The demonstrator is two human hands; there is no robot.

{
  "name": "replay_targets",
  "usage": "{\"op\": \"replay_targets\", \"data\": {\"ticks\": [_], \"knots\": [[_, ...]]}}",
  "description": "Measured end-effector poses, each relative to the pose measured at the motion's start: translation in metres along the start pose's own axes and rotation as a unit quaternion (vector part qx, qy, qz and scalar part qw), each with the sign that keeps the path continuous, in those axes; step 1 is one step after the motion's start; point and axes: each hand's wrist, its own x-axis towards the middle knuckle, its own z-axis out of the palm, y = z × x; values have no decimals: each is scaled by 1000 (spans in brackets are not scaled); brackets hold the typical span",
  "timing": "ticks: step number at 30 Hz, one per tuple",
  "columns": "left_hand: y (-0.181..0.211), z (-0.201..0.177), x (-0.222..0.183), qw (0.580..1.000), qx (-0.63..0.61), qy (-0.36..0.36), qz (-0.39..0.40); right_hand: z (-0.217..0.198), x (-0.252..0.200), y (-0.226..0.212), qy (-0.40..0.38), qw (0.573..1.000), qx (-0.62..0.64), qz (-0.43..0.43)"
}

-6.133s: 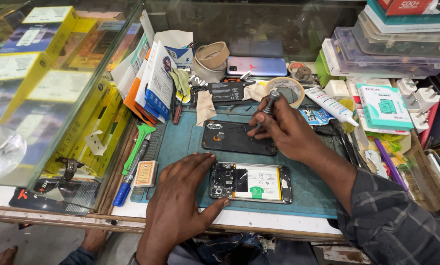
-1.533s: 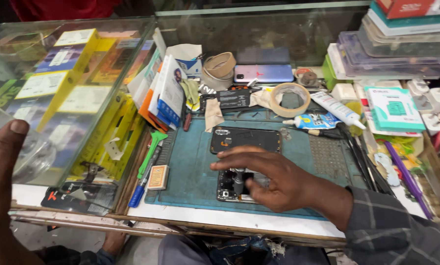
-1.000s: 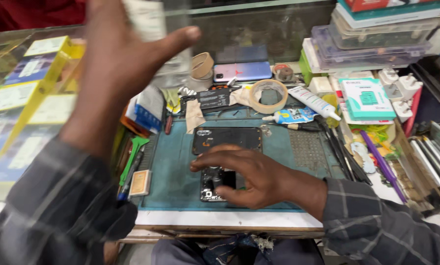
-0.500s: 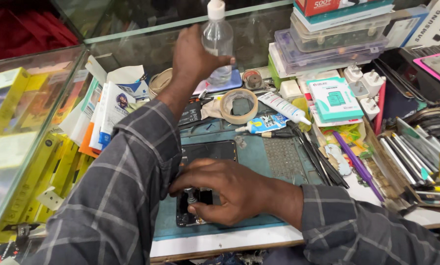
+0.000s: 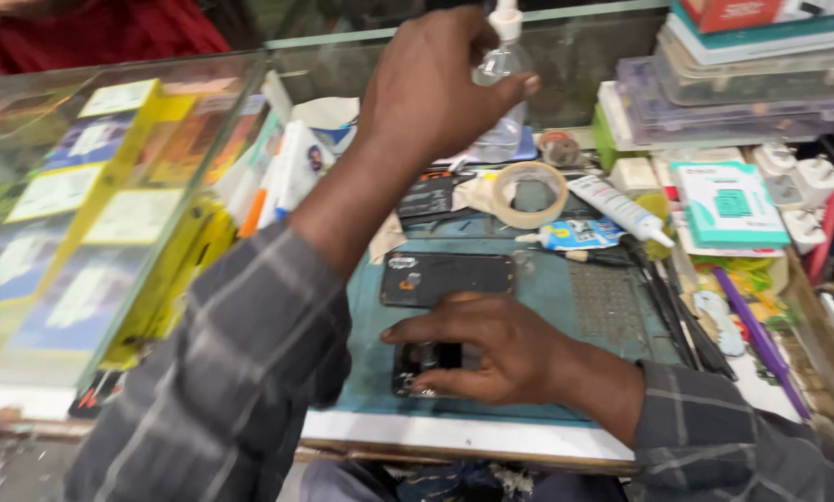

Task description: The person disassembles a smartphone by prying open the back cover and removing the battery. They then use a screwdriver to remove screws from the internal frame and separate the screen assembly from the main body.

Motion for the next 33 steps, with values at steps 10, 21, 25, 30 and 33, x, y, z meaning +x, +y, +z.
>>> {"op": "replay_targets", "data": {"ticks": [10,21,25,30,33], "knots": [[67,-86,-231,969,-96,97,-208,7,-3,1,13,1000,-17,5],[20,-59,-280,973,-122,-75,-180,11,-4,1,11,999,9,32],[14,-52,-273,983,-107,-95,-119,11,-4,5,3,998,-3,55],[11,-46,-268,979,-124,-112,-114,10,-4,3,-5,999,25,46],[11,-46,-271,976,-108,-122,-142,10,-6,1,-24,994,69,78]]}}
